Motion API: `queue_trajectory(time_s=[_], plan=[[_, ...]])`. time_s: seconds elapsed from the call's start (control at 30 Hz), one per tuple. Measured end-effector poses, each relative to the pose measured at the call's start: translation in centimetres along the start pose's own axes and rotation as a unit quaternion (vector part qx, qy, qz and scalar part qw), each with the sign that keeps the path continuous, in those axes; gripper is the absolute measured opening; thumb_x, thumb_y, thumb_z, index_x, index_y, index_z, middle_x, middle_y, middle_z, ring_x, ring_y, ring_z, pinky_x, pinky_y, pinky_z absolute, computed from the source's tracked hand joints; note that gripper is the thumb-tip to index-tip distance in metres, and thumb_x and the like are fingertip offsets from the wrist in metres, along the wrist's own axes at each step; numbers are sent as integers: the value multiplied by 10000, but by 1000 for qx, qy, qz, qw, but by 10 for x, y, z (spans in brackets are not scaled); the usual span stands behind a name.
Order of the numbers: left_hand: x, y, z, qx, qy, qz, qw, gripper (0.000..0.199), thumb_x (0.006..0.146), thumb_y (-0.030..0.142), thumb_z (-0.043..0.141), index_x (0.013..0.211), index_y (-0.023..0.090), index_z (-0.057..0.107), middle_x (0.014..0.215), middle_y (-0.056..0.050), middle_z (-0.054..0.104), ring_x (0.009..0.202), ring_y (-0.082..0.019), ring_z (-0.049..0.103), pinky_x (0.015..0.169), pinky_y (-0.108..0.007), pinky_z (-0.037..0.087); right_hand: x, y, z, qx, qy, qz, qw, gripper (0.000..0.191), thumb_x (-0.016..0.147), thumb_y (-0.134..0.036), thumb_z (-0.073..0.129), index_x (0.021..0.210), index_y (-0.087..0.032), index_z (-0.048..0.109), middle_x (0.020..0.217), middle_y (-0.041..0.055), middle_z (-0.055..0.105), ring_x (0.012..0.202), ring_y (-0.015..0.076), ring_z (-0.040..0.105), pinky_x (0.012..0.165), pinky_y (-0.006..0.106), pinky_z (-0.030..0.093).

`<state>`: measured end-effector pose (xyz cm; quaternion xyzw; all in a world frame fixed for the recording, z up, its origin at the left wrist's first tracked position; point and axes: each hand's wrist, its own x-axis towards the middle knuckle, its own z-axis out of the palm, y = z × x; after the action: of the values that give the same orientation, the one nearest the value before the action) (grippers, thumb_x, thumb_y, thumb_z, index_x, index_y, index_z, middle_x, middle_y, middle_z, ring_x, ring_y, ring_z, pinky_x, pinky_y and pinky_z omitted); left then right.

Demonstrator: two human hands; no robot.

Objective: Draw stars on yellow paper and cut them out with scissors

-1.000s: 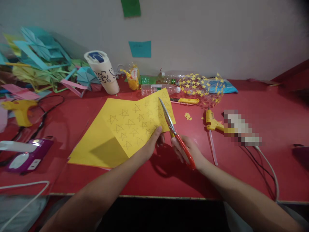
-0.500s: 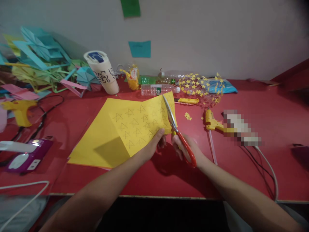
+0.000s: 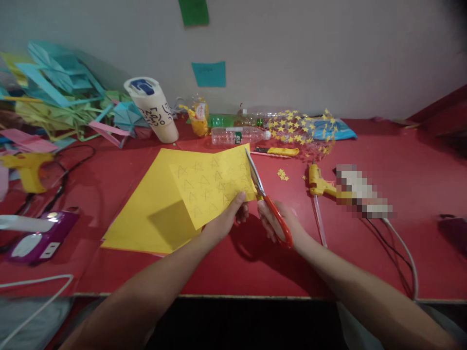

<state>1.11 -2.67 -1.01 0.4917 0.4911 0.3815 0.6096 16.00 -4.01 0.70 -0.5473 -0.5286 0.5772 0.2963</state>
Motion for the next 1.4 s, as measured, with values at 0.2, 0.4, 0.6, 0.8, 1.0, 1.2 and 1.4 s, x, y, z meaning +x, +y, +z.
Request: queue_trajectory(time_s=[0.2, 0.4, 0.6, 0.8, 1.0, 1.2, 1.4], plan=[[1, -2, -2, 12, -30, 15, 999, 640, 797, 780, 431, 526, 207, 518, 497, 2, 503, 485, -111, 455, 549, -280, 410, 3, 1, -3, 25, 25, -14, 999, 516, 701, -735, 585, 676, -247, 418, 363, -103, 384, 277, 84, 358, 320, 226, 350], [-2, -1, 1, 42, -97, 16, 994, 637, 796, 789, 426, 518, 222, 515, 494, -13, 506, 479, -124, 460, 512, -289, 400, 7, -1, -9, 17, 44, -45, 998, 447, 677, -614, 701, 664, -237, 460, 369, -76, 431, 319, 102, 420, 360, 246, 352], [-5, -2, -5, -10, -66, 13, 998, 584, 708, 756, 605, 529, 200, 599, 535, -32, 581, 522, -135, 513, 601, -305, 469, 7, 3, -14, 26, 66, -69, 995, 369, 711, -527, 685, 647, -239, 464, 368, -75, 437, 314, 100, 413, 349, 247, 334], [-3, 2, -13, 19, -12, -51, 998, 545, 832, 635, 546, 488, 215, 592, 501, -24, 569, 503, -125, 504, 529, -259, 416, 12, 2, -25, 9, 87, -94, 992, 362, 727, -520, 664, 643, -251, 436, 335, -89, 394, 314, 111, 420, 383, 261, 366], [9, 9, -24, -21, 113, 16, 993, 583, 913, 609, 454, 497, 209, 526, 492, 2, 490, 486, -108, 451, 536, -251, 389, 14, 2, -32, -40, 51, -76, 995, 465, 721, -673, 614, 700, -233, 464, 403, -91, 407, 342, 100, 392, 451, 286, 402], [19, 3, -37, -93, 231, 79, 965, 495, 889, 579, 520, 565, 204, 539, 539, 5, 536, 525, -106, 467, 565, -252, 385, 10, 1, -32, -192, -19, -49, 980, 519, 709, -730, 574, 735, -227, 449, 553, -59, 445, 482, 109, 406, 488, 261, 313], [18, 6, -37, -127, 257, 93, 954, 462, 860, 576, 559, 585, 205, 546, 565, 7, 555, 532, -106, 501, 565, -260, 400, 2, -5, -28, -248, -70, -56, 965, 551, 756, -765, 514, 683, -230, 405, 567, -53, 413, 529, 115, 386, 521, 264, 300]])
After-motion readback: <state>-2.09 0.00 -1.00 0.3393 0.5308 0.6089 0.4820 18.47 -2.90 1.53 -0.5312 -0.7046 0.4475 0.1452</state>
